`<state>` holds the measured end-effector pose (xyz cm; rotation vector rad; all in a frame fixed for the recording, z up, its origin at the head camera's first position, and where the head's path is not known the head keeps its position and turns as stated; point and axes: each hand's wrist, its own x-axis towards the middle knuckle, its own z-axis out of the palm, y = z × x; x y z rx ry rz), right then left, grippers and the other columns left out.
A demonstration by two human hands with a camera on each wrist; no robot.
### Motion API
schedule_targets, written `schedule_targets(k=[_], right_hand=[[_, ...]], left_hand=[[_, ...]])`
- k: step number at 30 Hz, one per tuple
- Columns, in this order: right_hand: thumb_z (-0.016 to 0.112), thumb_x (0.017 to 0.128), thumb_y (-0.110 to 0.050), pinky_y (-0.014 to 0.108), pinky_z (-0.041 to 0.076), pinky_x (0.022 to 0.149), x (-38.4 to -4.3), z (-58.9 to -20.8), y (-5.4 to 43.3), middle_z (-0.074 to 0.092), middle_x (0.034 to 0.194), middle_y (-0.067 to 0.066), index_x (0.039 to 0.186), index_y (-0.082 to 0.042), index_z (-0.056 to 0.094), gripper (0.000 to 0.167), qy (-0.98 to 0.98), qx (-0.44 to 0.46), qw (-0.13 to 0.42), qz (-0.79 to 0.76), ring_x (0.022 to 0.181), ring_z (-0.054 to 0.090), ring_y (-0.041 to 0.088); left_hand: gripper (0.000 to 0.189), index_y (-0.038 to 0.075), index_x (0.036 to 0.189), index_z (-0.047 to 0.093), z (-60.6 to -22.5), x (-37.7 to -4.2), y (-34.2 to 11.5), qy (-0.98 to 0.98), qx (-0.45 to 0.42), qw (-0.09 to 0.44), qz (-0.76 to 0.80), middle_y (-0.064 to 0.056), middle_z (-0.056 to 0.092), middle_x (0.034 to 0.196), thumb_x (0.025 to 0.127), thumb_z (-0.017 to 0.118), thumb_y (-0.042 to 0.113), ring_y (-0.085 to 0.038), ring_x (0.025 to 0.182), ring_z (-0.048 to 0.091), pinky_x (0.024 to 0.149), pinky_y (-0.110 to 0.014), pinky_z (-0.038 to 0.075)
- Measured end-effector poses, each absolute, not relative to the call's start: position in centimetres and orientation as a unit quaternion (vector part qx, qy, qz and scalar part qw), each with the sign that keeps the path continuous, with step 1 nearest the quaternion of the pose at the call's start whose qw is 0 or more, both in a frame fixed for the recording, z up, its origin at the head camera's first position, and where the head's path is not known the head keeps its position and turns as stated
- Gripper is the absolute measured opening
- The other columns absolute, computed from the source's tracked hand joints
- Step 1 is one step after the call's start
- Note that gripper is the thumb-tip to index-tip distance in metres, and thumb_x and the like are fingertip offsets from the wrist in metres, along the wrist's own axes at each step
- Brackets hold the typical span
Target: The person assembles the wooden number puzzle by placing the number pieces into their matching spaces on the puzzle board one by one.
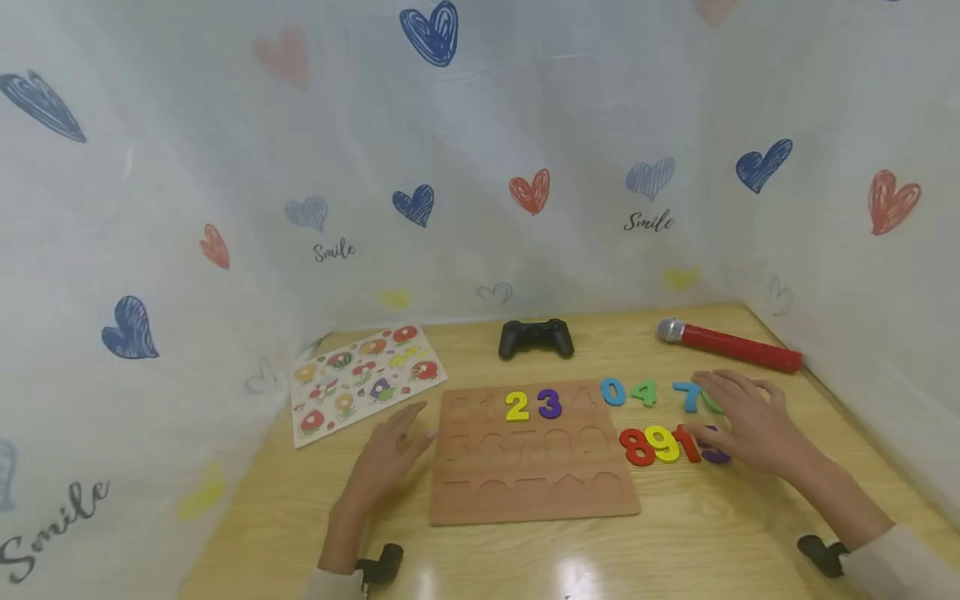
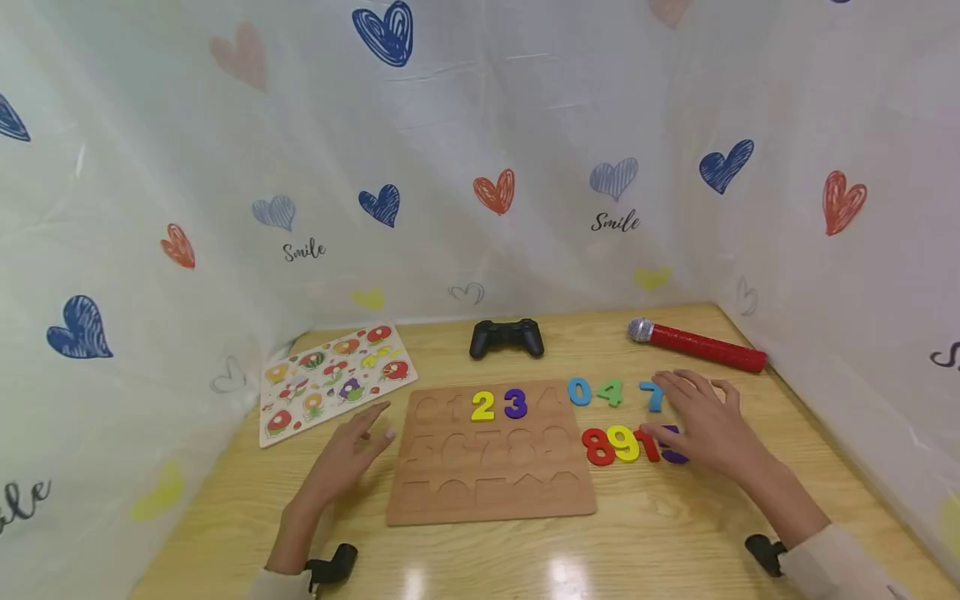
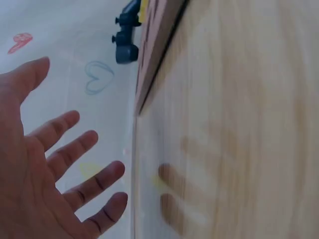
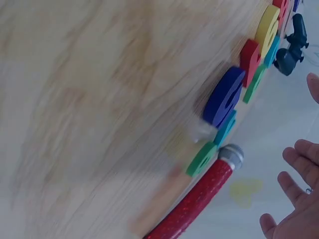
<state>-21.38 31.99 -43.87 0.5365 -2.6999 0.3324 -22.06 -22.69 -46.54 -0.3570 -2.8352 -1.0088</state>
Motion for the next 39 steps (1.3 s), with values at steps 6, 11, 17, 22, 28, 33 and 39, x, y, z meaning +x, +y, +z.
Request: schedule_targets(k=[6, 11, 17, 22, 28, 33, 39], right_hand=[[0.077, 0.084, -0.050, 0.074, 0.019, 0.092, -22.2, -43.1, 30.1, 0.050, 0.142, 0.023, 0.141, -0.004, 0.052, 0.077, -0.959, 0.199, 0.154, 0.127, 0.130, 0.037, 0.044], [0.078, 0.084, -0.047, 0.072, 0.021, 0.093, -22.7, -43.1, 29.3, 0.054, 0.139, 0.022, 0.139, -0.004, 0.054, 0.074, -0.958, 0.199, 0.168, 0.119, 0.129, 0.040, 0.043], [0.077, 0.085, -0.045, 0.073, 0.023, 0.092, -23.9, -43.1, 28.5, 0.055, 0.137, 0.024, 0.138, -0.004, 0.054, 0.071, -0.956, 0.210, 0.169, 0.119, 0.128, 0.041, 0.044], [0.080, 0.084, -0.040, 0.074, 0.022, 0.091, -24.7, -43.1, 27.6, 0.055, 0.137, 0.023, 0.137, -0.004, 0.056, 0.068, -0.957, 0.210, 0.147, 0.139, 0.129, 0.040, 0.045], [0.080, 0.085, -0.038, 0.072, 0.022, 0.091, -25.4, -43.5, 26.8, 0.057, 0.136, 0.022, 0.136, -0.004, 0.057, 0.066, -0.957, 0.214, 0.125, 0.153, 0.129, 0.039, 0.045], [0.081, 0.084, -0.035, 0.072, 0.023, 0.092, -26.1, -44.1, 26.4, 0.059, 0.134, 0.021, 0.135, -0.002, 0.058, 0.065, -0.953, 0.226, 0.124, 0.160, 0.129, 0.040, 0.044], [0.082, 0.083, -0.032, 0.071, 0.020, 0.092, -27.7, -44.4, 26.2, 0.058, 0.135, 0.021, 0.135, -0.003, 0.059, 0.064, -0.959, 0.221, 0.099, 0.147, 0.129, 0.039, 0.044]], left_hand=[[0.056, 0.021, 0.149, 0.049, -47.4, -22.8, -22.3, -0.921, -0.131, 0.055, -0.363, -0.011, 0.042, 0.155, 0.100, 0.060, 0.044, -0.038, 0.138, 0.040, 0.115, -0.060, 0.016], [0.051, 0.026, 0.146, 0.053, -48.5, -23.1, -22.4, -0.918, -0.130, 0.050, -0.371, -0.003, 0.046, 0.153, 0.099, 0.060, 0.045, -0.037, 0.138, 0.040, 0.112, -0.060, 0.023], [0.053, 0.024, 0.145, 0.055, -49.6, -23.2, -22.8, -0.924, -0.161, 0.073, -0.340, 0.003, 0.051, 0.149, 0.097, 0.063, 0.044, -0.032, 0.132, 0.046, 0.107, -0.056, 0.032], [0.058, 0.025, 0.148, 0.052, -50.1, -23.2, -23.1, -0.929, -0.173, 0.066, -0.320, 0.008, 0.050, 0.149, 0.095, 0.065, 0.044, -0.027, 0.122, 0.047, 0.100, -0.056, 0.034], [0.056, 0.028, 0.146, 0.054, -50.5, -23.1, -23.3, -0.929, -0.187, 0.063, -0.313, 0.015, 0.048, 0.149, 0.093, 0.067, 0.041, -0.025, 0.121, 0.044, 0.099, -0.055, 0.034], [0.053, 0.029, 0.144, 0.057, -50.5, -23.0, -23.3, -0.929, -0.195, 0.059, -0.309, 0.016, 0.048, 0.149, 0.093, 0.066, 0.043, -0.026, 0.121, 0.042, 0.098, -0.057, 0.033], [0.051, 0.028, 0.141, 0.060, -50.2, -23.1, -23.2, -0.933, -0.201, 0.065, -0.290, 0.015, 0.049, 0.149, 0.092, 0.068, 0.042, -0.022, 0.120, 0.041, 0.099, -0.054, 0.031]])
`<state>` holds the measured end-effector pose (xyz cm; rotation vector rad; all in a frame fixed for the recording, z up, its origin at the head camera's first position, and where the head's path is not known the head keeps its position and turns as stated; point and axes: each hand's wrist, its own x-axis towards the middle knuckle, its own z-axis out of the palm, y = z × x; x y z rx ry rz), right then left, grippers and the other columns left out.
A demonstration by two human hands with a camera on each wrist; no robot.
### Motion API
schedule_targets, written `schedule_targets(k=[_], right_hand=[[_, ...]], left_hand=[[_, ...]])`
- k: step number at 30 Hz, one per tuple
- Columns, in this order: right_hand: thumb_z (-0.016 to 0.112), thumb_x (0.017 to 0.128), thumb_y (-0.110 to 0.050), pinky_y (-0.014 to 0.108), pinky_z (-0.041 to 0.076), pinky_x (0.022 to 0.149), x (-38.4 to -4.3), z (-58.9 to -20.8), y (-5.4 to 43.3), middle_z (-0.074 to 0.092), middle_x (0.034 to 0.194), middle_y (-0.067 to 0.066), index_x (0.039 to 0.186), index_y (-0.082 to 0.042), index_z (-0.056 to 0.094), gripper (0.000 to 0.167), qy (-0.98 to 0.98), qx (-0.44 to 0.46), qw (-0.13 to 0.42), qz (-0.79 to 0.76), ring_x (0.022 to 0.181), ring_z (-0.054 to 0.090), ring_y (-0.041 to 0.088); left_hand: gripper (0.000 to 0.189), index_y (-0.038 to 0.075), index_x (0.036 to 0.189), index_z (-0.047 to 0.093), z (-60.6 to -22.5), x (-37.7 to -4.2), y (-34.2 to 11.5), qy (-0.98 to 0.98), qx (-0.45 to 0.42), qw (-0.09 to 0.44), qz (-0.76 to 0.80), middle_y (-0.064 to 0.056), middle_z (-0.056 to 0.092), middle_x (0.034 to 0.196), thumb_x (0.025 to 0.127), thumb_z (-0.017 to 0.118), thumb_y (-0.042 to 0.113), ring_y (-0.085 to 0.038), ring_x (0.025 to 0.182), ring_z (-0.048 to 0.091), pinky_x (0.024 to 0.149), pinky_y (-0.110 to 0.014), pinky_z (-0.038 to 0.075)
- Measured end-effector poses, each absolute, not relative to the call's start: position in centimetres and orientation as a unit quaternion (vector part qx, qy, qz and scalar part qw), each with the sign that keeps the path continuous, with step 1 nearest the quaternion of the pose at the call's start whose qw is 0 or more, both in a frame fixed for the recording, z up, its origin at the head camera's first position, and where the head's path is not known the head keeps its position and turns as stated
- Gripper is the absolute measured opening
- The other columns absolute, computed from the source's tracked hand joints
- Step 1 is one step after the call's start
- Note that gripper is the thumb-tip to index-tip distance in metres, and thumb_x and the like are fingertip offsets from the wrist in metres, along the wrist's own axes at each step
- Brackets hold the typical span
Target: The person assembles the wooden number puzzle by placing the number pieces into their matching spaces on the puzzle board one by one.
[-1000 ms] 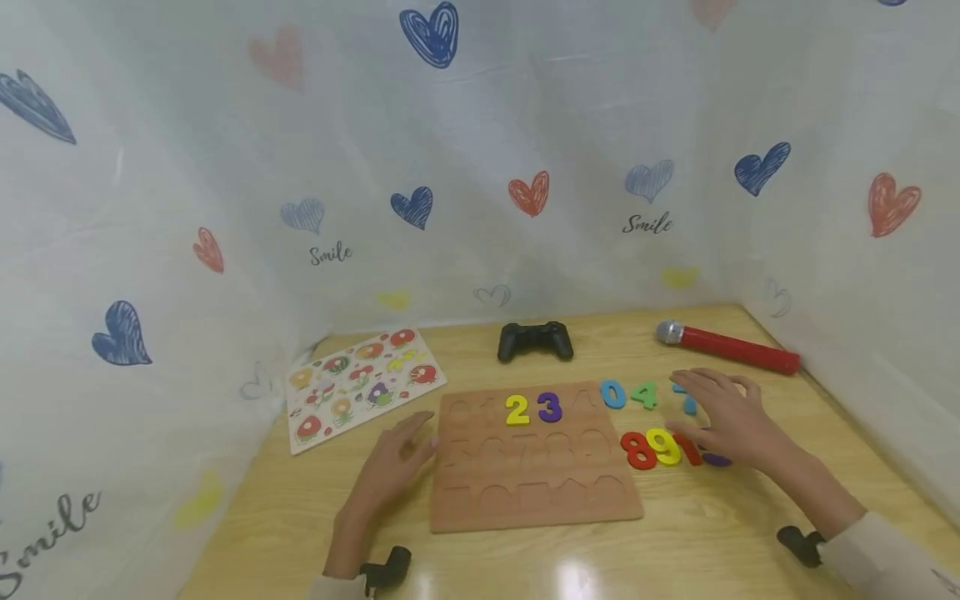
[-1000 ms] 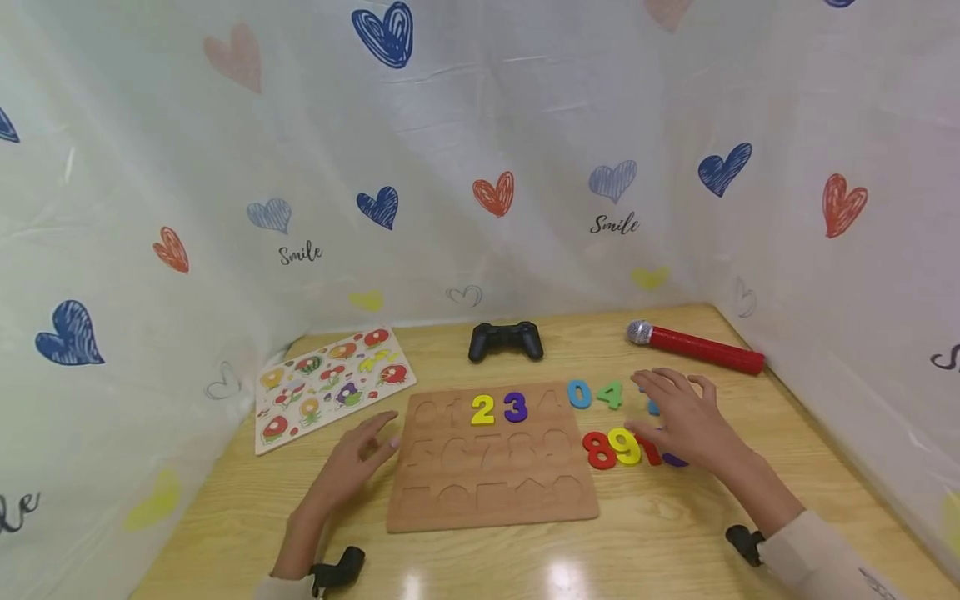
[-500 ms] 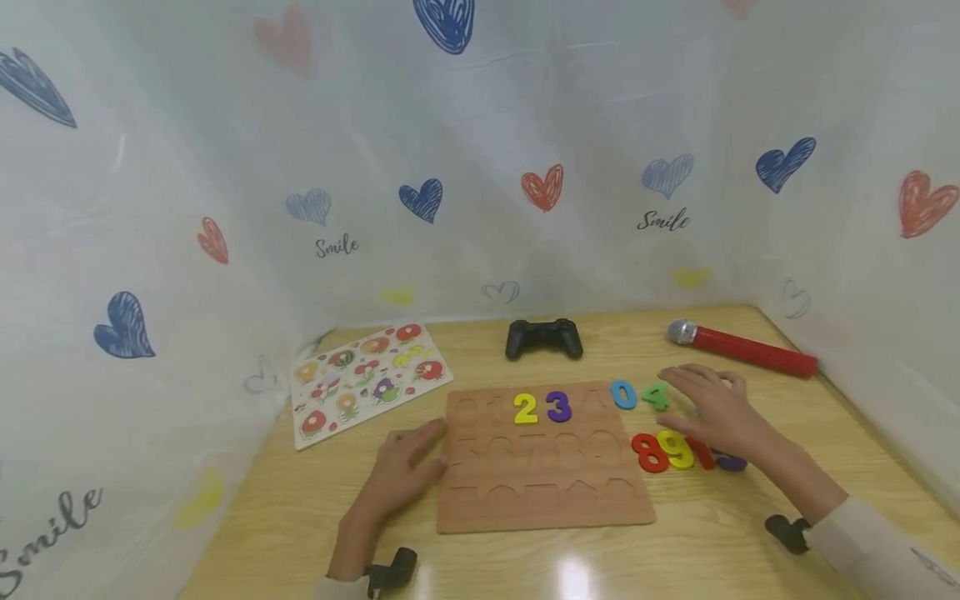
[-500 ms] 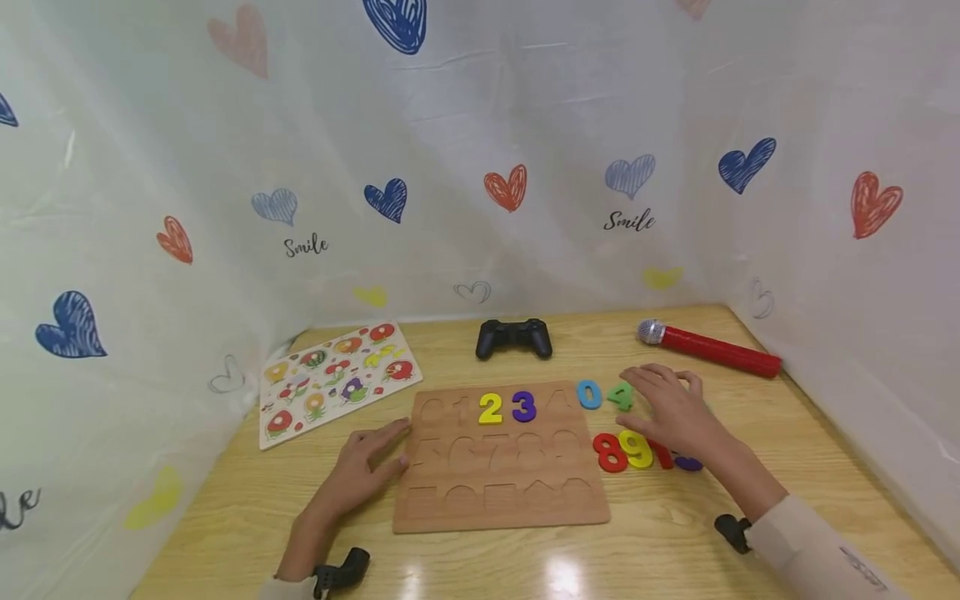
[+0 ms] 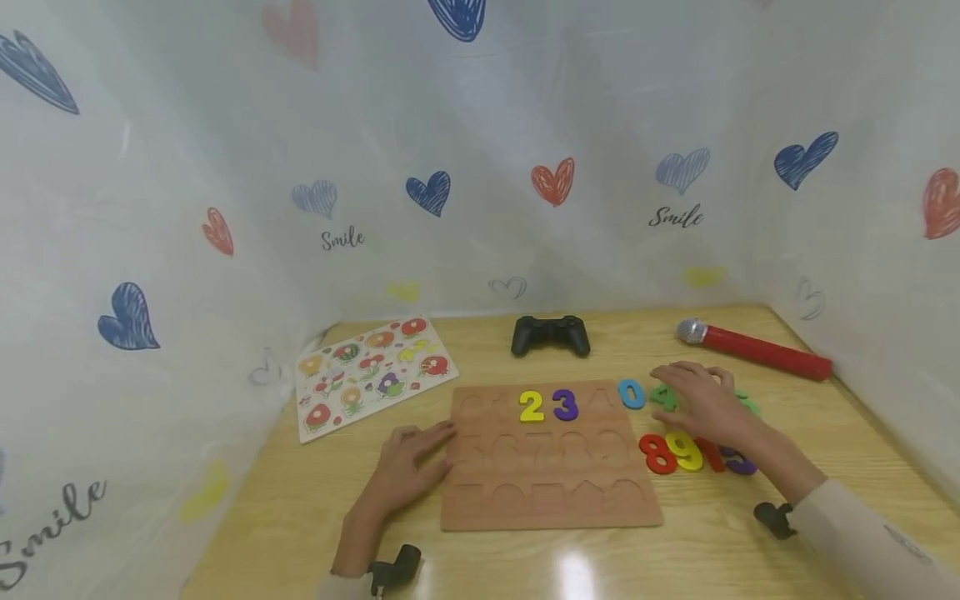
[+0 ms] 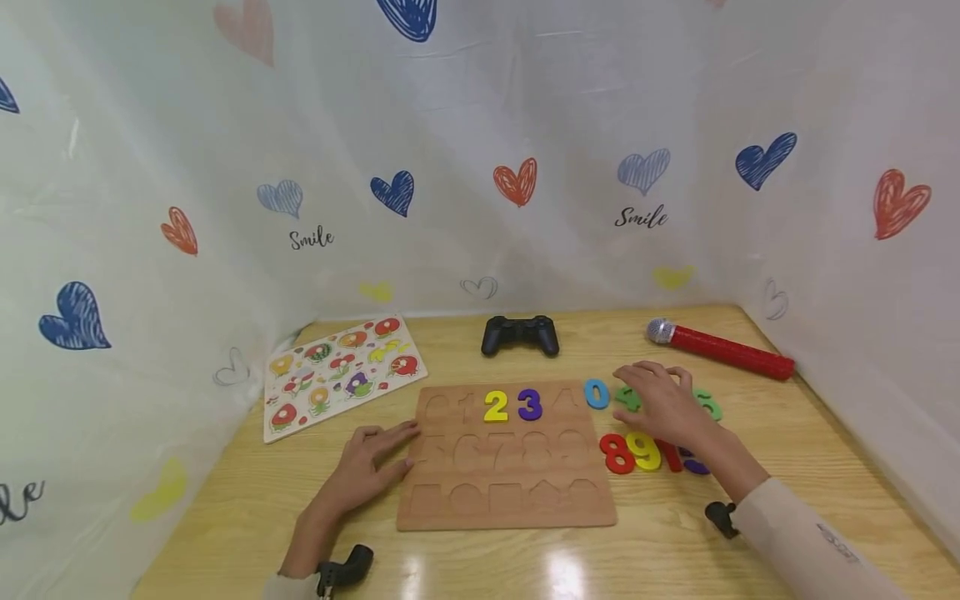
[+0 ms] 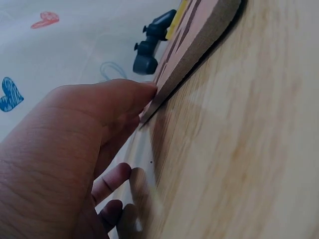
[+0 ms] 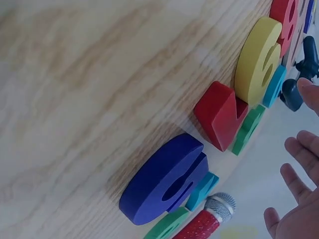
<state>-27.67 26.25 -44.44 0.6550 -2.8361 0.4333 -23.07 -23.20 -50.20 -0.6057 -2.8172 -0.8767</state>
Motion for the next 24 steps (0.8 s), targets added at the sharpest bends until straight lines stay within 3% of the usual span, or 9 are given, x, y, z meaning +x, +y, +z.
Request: schedule_targets(k=[15, 24], right_hand=[[0.081, 0.085, -0.028, 0.071, 0.018, 0.096, -29.5, -44.8, 25.2, 0.056, 0.138, 0.022, 0.137, -0.004, 0.058, 0.061, -0.960, 0.226, 0.064, 0.151, 0.131, 0.037, 0.044], [0.081, 0.084, -0.025, 0.070, 0.018, 0.094, -30.4, -45.3, 24.4, 0.063, 0.130, 0.016, 0.130, -0.007, 0.064, 0.052, -0.953, 0.246, 0.064, 0.163, 0.131, 0.037, 0.043]], left_hand=[[0.047, 0.028, 0.139, 0.062, -50.3, -23.2, -23.2, -0.937, -0.201, 0.065, -0.279, 0.016, 0.050, 0.147, 0.093, 0.067, 0.041, -0.018, 0.113, 0.040, 0.095, -0.050, 0.032], [0.047, 0.026, 0.139, 0.062, -50.2, -23.3, -23.0, -0.933, -0.211, 0.080, -0.279, 0.012, 0.053, 0.146, 0.094, 0.067, 0.040, -0.021, 0.111, 0.041, 0.093, -0.051, 0.033]])
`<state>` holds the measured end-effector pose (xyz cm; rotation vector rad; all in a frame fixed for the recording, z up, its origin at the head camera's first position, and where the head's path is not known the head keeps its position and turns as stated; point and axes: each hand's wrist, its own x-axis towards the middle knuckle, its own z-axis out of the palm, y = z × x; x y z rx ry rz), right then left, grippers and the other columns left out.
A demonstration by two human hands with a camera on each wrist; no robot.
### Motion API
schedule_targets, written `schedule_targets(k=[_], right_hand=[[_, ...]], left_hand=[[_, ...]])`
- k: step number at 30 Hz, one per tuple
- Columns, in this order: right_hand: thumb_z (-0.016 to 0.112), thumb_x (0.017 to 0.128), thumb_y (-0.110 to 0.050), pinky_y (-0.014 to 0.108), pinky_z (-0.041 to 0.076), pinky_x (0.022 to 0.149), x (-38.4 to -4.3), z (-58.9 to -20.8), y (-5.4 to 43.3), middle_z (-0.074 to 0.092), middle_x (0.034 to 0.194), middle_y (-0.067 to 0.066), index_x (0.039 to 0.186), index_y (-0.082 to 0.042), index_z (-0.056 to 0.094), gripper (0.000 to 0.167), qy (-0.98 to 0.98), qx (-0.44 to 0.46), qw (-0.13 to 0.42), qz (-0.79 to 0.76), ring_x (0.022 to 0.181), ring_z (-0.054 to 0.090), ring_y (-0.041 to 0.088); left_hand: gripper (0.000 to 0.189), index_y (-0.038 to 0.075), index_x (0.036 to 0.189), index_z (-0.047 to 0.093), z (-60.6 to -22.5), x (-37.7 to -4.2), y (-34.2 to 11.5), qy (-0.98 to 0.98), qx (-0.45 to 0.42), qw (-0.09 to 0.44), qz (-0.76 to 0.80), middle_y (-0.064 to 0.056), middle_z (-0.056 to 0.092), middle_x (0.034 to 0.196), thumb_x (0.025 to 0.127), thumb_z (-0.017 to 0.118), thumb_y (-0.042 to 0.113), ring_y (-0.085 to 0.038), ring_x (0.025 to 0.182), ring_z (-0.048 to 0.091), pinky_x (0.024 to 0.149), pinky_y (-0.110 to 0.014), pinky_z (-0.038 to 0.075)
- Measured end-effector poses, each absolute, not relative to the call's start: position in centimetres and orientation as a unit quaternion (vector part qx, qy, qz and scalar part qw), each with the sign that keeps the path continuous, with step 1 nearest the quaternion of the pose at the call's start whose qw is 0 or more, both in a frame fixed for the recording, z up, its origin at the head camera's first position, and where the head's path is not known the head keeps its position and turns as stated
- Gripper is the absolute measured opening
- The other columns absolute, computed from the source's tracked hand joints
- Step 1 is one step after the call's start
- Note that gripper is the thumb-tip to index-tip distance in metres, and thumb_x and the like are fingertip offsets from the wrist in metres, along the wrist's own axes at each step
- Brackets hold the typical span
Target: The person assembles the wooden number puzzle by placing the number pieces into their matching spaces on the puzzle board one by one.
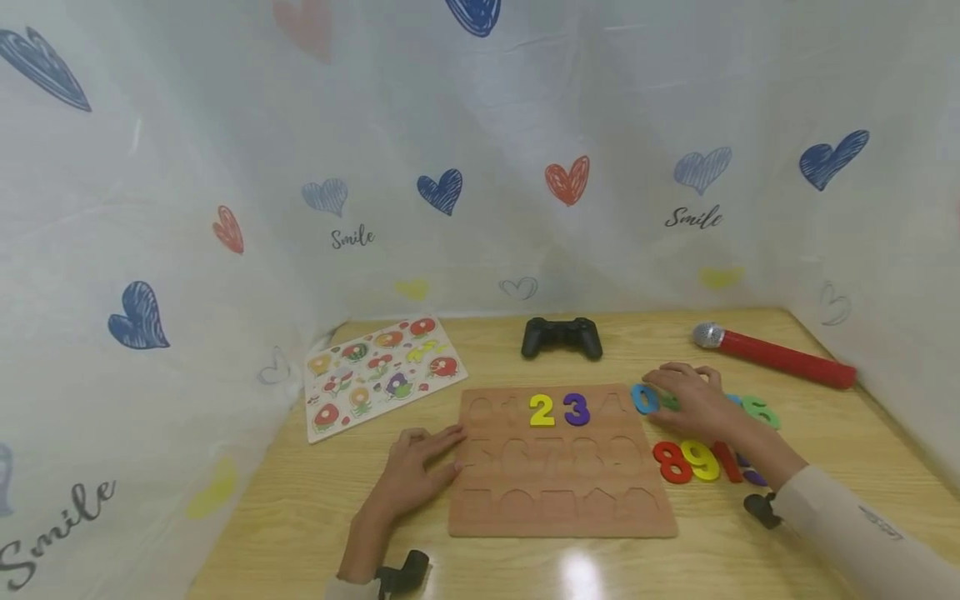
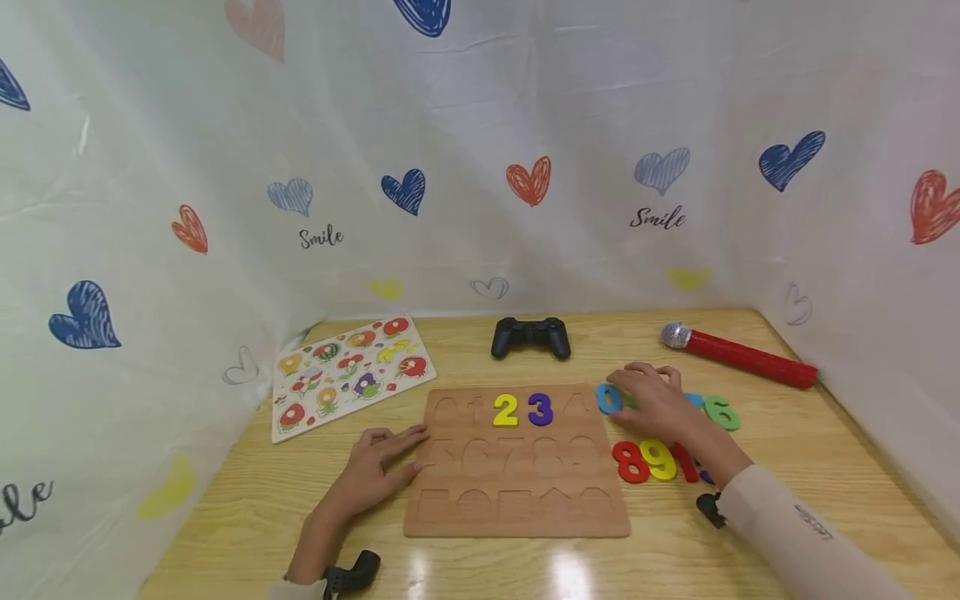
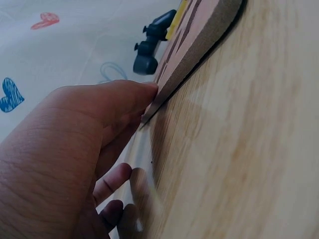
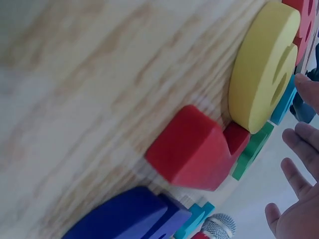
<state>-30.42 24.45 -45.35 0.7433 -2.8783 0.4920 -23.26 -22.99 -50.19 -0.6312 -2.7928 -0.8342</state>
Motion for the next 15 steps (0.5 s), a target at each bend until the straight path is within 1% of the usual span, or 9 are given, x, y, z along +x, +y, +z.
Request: schedule_targets(k=[4, 6, 11, 15], right_hand=[[0.081, 0.085, -0.025, 0.069, 0.018, 0.095, -30.62, -45.43, 24.33, 0.067, 0.125, 0.011, 0.125, -0.009, 0.068, 0.045, -0.952, 0.250, 0.067, 0.161, 0.132, 0.038, 0.042], [0.080, 0.086, -0.025, 0.069, 0.017, 0.095, -30.68, -45.43, 24.29, 0.067, 0.124, 0.012, 0.124, -0.009, 0.068, 0.043, -0.953, 0.249, 0.063, 0.162, 0.132, 0.037, 0.042], [0.079, 0.087, -0.022, 0.070, 0.017, 0.095, -30.78, -45.49, 24.23, 0.066, 0.126, 0.015, 0.126, -0.007, 0.067, 0.043, -0.953, 0.248, 0.053, 0.163, 0.133, 0.035, 0.045], [0.079, 0.086, -0.021, 0.071, 0.017, 0.095, -30.93, -45.70, 24.17, 0.065, 0.127, 0.018, 0.125, -0.006, 0.067, 0.044, -0.954, 0.245, 0.049, 0.165, 0.133, 0.034, 0.045]], left_hand=[[0.047, 0.028, 0.139, 0.062, -50.25, -23.29, -22.95, -0.935, -0.205, 0.075, -0.281, 0.016, 0.051, 0.147, 0.093, 0.067, 0.041, -0.019, 0.113, 0.040, 0.095, -0.050, 0.032], [0.047, 0.029, 0.139, 0.062, -50.29, -23.33, -22.96, -0.935, -0.202, 0.072, -0.281, 0.018, 0.050, 0.147, 0.093, 0.068, 0.041, -0.018, 0.114, 0.039, 0.096, -0.050, 0.032], [0.048, 0.030, 0.139, 0.062, -50.36, -23.39, -22.98, -0.937, -0.197, 0.069, -0.280, 0.020, 0.049, 0.147, 0.093, 0.068, 0.040, -0.017, 0.113, 0.039, 0.095, -0.049, 0.031], [0.047, 0.029, 0.138, 0.063, -50.34, -23.31, -22.98, -0.936, -0.199, 0.074, -0.282, 0.018, 0.050, 0.147, 0.093, 0.068, 0.040, -0.019, 0.113, 0.040, 0.093, -0.050, 0.033]])
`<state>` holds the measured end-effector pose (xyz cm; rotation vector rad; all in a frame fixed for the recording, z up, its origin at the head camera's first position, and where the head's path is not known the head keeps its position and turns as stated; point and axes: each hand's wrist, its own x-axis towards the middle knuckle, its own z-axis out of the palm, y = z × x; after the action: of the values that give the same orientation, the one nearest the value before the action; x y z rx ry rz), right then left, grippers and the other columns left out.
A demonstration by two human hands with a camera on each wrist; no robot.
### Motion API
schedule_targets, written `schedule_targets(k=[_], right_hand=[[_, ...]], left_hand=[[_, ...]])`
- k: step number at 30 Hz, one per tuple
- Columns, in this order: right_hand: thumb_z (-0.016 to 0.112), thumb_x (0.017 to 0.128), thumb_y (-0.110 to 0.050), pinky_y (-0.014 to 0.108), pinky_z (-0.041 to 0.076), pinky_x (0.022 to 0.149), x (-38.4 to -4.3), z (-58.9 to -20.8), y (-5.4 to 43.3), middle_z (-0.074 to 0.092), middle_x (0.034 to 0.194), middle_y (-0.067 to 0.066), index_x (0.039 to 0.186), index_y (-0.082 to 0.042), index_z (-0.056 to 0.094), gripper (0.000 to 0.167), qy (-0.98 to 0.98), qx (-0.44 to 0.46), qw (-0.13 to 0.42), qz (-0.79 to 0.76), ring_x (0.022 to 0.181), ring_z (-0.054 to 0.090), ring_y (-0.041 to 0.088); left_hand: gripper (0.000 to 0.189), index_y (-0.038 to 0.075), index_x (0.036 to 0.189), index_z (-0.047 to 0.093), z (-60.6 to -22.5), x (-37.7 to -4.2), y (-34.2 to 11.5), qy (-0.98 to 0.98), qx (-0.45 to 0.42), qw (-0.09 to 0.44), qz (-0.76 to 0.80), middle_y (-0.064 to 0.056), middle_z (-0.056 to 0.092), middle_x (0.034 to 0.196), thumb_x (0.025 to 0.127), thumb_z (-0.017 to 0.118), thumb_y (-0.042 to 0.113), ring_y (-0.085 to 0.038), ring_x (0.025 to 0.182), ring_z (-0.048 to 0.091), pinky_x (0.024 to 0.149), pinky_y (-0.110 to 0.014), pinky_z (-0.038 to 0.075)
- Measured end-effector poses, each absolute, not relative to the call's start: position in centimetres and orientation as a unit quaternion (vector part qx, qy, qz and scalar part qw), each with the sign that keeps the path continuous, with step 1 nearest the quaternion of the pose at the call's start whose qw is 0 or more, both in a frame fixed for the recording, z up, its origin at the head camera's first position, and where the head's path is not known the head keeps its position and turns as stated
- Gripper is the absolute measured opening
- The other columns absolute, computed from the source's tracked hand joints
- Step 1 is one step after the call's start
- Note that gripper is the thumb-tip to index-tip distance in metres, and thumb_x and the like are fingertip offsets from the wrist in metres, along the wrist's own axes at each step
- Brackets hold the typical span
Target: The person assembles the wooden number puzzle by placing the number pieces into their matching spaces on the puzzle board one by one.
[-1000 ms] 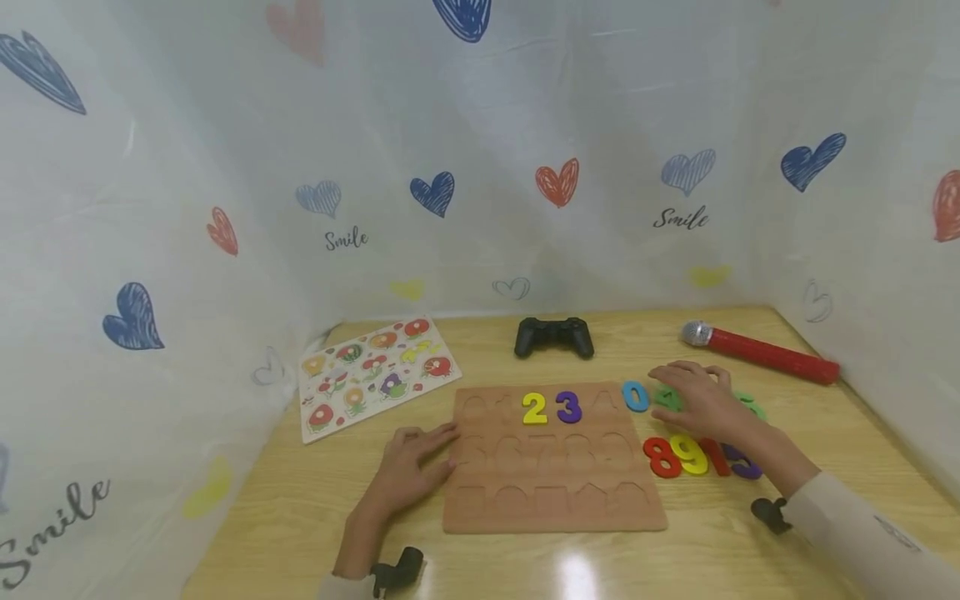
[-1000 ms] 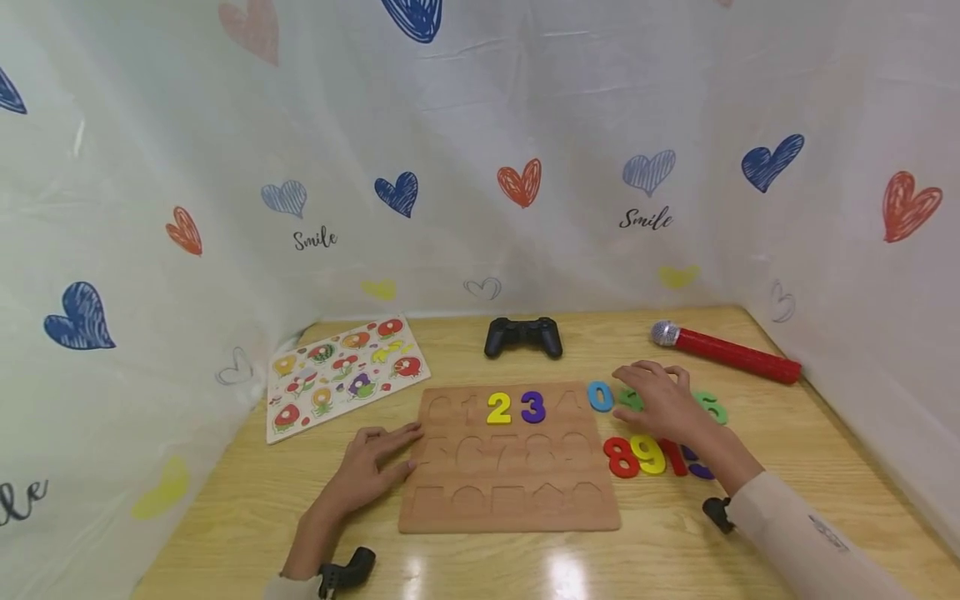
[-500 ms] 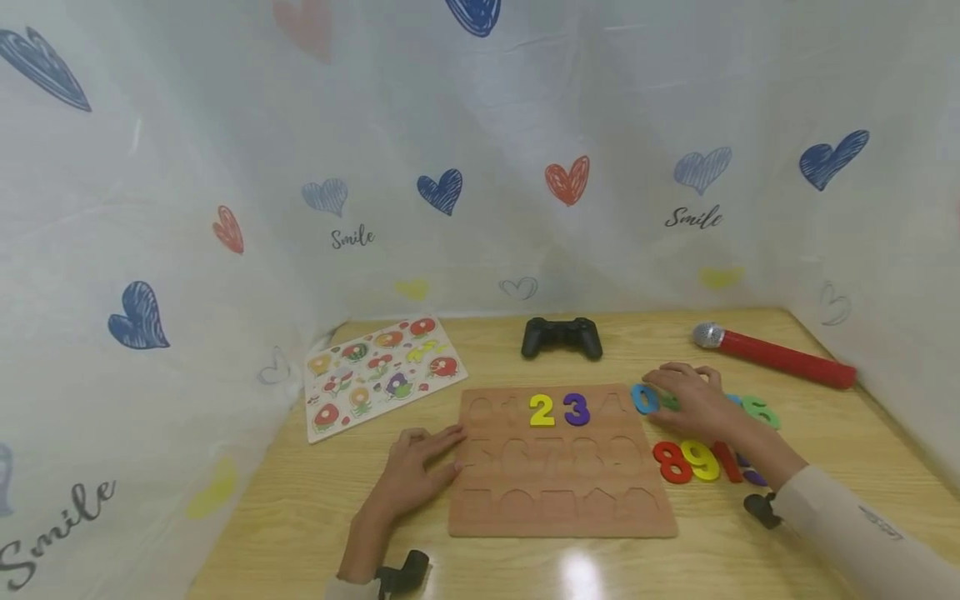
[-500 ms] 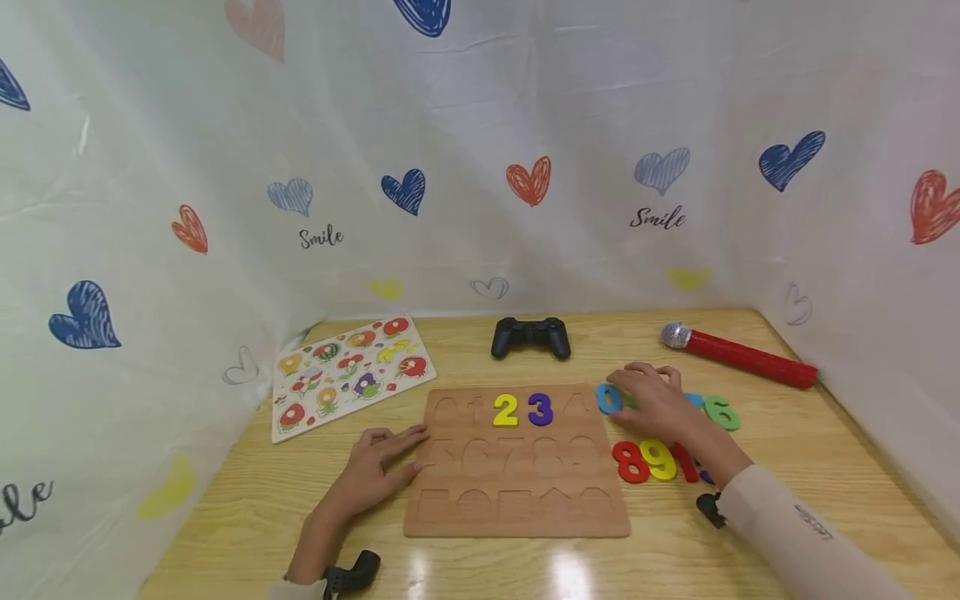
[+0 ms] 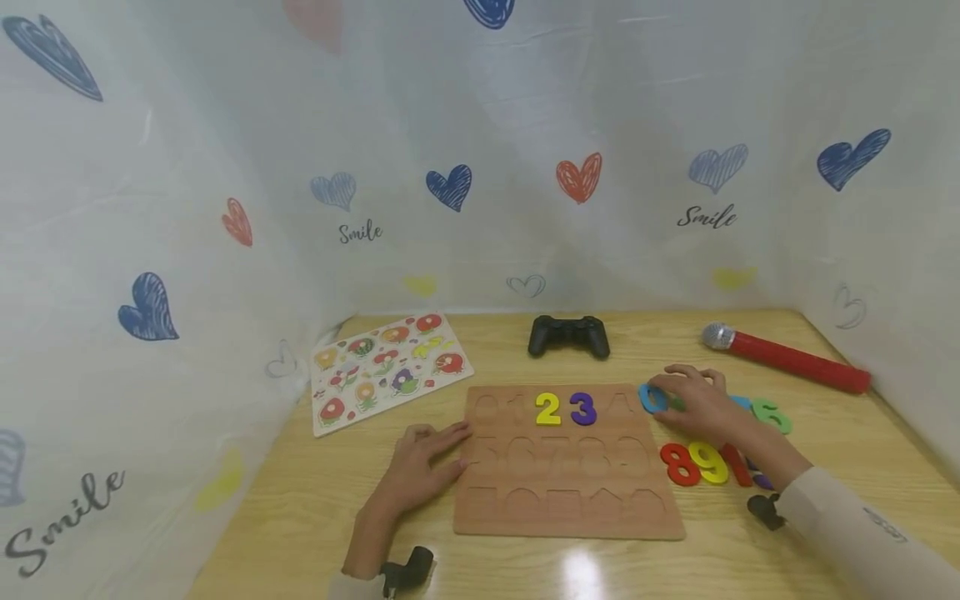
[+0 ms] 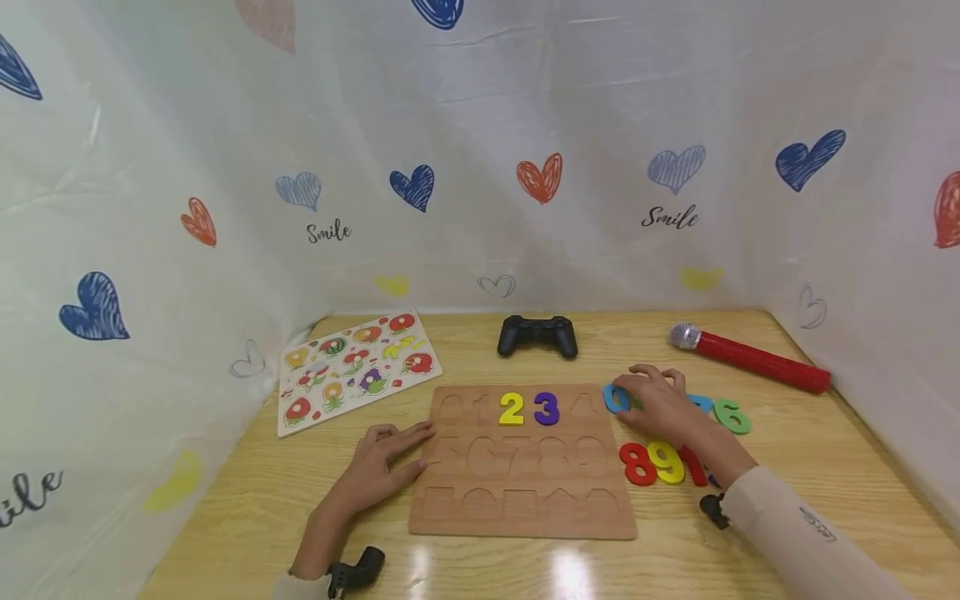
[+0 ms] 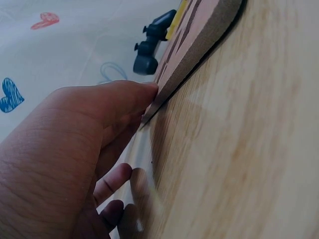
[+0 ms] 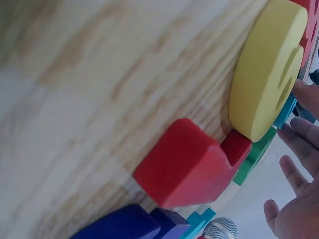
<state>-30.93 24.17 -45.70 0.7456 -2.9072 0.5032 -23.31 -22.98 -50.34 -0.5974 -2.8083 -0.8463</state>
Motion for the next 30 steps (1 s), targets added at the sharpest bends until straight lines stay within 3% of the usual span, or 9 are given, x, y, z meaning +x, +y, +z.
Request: schedule_targets(k=[17, 30], right_hand=[[0.086, 0.080, -0.025, 0.073, 0.017, 0.094, -30.3, -44.5, 24.5, 0.064, 0.125, 0.022, 0.119, -0.008, 0.071, 0.045, -0.956, 0.233, 0.072, 0.160, 0.128, 0.037, 0.047], [0.085, 0.080, -0.023, 0.074, 0.018, 0.093, -29.0, -43.2, 23.3, 0.070, 0.116, 0.012, 0.115, -0.010, 0.072, 0.039, -0.945, 0.265, 0.097, 0.164, 0.127, 0.039, 0.046]], left_hand=[[0.047, 0.027, 0.138, 0.063, -49.9, -23.0, -22.9, -0.935, -0.197, 0.068, -0.285, 0.015, 0.051, 0.147, 0.093, 0.068, 0.040, -0.022, 0.116, 0.041, 0.095, -0.053, 0.032], [0.047, 0.026, 0.137, 0.064, -50.2, -23.0, -23.0, -0.934, -0.198, 0.074, -0.288, 0.014, 0.052, 0.147, 0.093, 0.068, 0.041, -0.022, 0.115, 0.041, 0.093, -0.052, 0.033]])
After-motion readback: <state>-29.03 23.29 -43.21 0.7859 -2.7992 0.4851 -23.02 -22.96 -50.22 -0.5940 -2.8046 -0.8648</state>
